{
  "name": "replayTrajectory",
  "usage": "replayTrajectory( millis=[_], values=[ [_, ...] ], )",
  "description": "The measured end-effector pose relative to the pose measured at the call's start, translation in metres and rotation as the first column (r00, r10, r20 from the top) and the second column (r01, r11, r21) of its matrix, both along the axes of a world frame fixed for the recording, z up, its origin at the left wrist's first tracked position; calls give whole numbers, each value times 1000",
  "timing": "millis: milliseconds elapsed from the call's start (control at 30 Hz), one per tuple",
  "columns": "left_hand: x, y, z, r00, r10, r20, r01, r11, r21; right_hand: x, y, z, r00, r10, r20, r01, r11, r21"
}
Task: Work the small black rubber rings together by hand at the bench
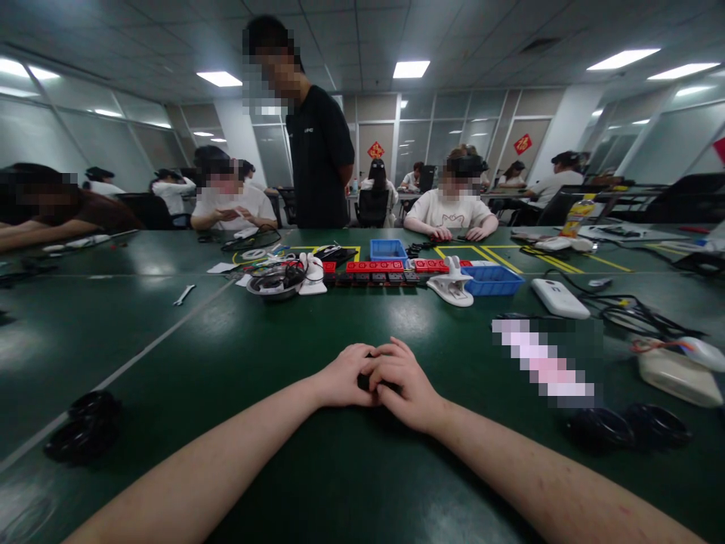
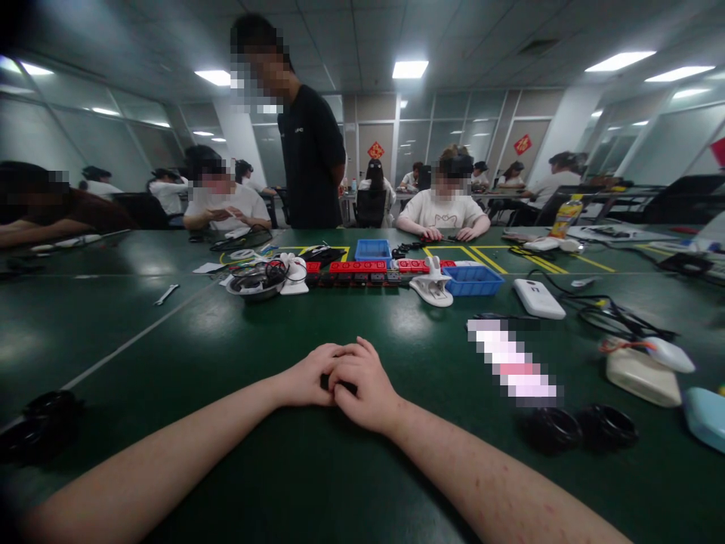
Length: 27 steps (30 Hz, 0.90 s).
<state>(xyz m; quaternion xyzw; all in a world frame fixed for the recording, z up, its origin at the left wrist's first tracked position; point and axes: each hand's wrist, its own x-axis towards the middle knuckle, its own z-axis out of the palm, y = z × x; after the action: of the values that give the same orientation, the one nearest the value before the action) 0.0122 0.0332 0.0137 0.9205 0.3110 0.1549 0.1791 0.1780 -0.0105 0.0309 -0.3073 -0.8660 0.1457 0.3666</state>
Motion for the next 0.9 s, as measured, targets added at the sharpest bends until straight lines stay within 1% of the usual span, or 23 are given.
replayTrajectory(
  millis=[67,167,267,333,433,533,767,900],
  values=[
    [0,-1,-1,1000,27,8,-27,1000,-6,0,-1,0,1000,-13,-14,13,999,35],
    [2,-5,-1,995,96,-4,-96,995,-9,0,0,-3,996,-88,-33,91,993,76],
    [7,-12,1,980,199,-23,-199,980,27,-1,3,-8,978,-205,-29,206,977,60],
    [10,-16,3,971,236,-38,-233,969,79,-1,6,-11,961,-276,-11,276,961,30],
    [13,-21,5,968,243,-62,-231,960,156,-2,8,-14,942,-333,46,334,943,-4],
    [14,-22,5,965,251,-76,-234,954,190,-3,7,-13,928,-362,92,365,931,-17],
    [14,-20,7,967,244,-75,-231,962,149,-4,5,-10,904,-410,121,415,910,-12],
    [12,-18,8,976,210,-51,-204,973,106,-4,6,-8,912,-393,120,398,917,-18]
  ],
)
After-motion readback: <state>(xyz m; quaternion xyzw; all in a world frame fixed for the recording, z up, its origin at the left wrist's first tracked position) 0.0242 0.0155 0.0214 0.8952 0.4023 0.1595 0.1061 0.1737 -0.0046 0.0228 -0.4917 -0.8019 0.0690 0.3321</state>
